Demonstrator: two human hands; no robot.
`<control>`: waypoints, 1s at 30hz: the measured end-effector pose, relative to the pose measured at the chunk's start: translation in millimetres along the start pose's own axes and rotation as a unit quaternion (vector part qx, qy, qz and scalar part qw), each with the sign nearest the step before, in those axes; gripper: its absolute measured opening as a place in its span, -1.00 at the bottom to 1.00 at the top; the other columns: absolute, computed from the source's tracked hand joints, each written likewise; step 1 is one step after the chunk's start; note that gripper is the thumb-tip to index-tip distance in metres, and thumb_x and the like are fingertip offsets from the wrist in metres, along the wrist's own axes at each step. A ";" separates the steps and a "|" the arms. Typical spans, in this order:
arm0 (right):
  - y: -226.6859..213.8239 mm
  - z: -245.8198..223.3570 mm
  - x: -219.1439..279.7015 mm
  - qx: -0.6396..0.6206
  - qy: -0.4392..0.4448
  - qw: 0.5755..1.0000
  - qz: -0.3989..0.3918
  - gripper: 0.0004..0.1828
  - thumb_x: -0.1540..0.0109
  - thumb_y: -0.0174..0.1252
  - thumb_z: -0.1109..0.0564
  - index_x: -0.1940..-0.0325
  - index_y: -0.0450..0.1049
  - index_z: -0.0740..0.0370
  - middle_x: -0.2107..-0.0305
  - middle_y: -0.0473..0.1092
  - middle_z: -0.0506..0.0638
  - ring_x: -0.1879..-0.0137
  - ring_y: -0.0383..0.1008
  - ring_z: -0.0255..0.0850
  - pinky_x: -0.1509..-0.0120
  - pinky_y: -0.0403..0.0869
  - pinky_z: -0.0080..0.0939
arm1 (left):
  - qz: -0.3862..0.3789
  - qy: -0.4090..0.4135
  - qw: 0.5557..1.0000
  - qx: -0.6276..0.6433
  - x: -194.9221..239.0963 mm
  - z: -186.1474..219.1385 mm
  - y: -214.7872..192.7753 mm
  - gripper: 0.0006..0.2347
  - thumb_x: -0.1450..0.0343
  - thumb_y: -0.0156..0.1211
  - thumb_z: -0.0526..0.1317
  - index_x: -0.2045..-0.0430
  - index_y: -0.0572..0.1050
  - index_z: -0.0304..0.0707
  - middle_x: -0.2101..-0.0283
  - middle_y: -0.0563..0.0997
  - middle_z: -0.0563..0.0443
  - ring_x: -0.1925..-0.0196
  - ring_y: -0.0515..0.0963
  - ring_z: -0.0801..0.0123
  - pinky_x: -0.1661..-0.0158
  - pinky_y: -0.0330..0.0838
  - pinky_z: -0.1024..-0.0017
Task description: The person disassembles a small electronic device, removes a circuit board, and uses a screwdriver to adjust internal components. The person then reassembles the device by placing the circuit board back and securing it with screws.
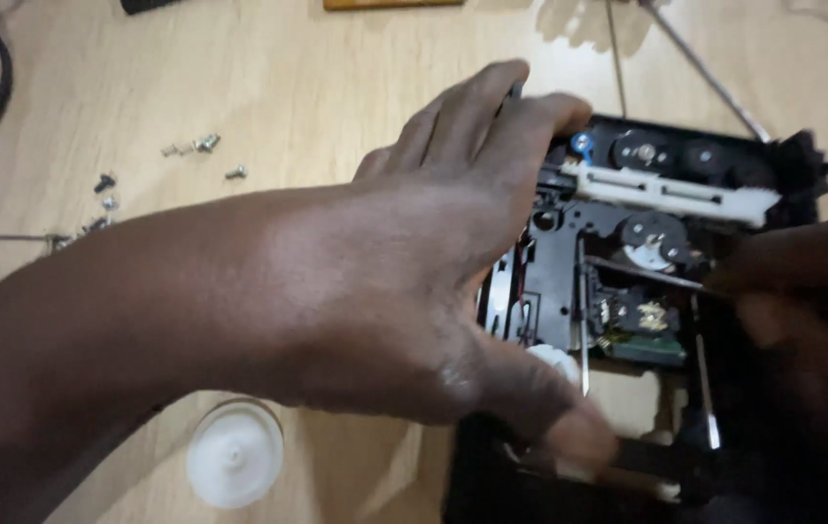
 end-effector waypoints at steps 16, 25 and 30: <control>-37.4 -155.1 21.3 0.081 -0.134 0.987 0.032 -0.36 0.14 0.50 -0.25 -0.02 0.66 -0.22 0.46 0.66 -0.28 0.69 0.51 -0.30 0.62 0.44 -0.27 | -0.045 0.021 0.999 0.002 2.0 11.9 -12.4 0.30 -0.05 0.58 0.30 -0.49 -0.34 -0.25 -0.54 -0.56 -0.42 -0.55 -0.65 -0.17 -0.29 -0.40 -0.09; -34.7 -161.9 18.0 0.128 -0.193 0.972 0.037 -0.37 0.14 0.49 -0.39 0.04 0.65 -0.26 0.63 0.55 -0.28 0.70 0.46 -0.29 0.57 0.38 -0.18 | -0.046 0.027 0.998 0.032 5.6 15.6 -14.7 0.28 -0.02 0.57 0.24 -0.48 -0.31 -0.22 -0.54 -0.56 -0.41 -0.55 -0.68 -0.18 -0.29 -0.39 -0.11; -35.2 -169.0 15.7 0.145 -0.207 0.967 0.021 -0.51 0.03 0.42 -0.35 0.06 0.63 -0.33 0.62 0.57 -0.32 0.68 0.51 -0.27 0.58 0.41 -0.15 | -0.057 0.010 0.998 0.029 3.3 14.9 -12.5 0.31 -0.01 0.59 0.24 -0.49 -0.35 -0.17 -0.54 -0.63 -0.37 -0.54 -0.73 -0.16 -0.28 -0.42 -0.12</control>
Point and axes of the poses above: each hand's wrist, its own x-axis away from the middle knuckle, its own y-axis out of the palm, z = x × y, the point moved 8 cm from there along -x, towards the middle knuckle
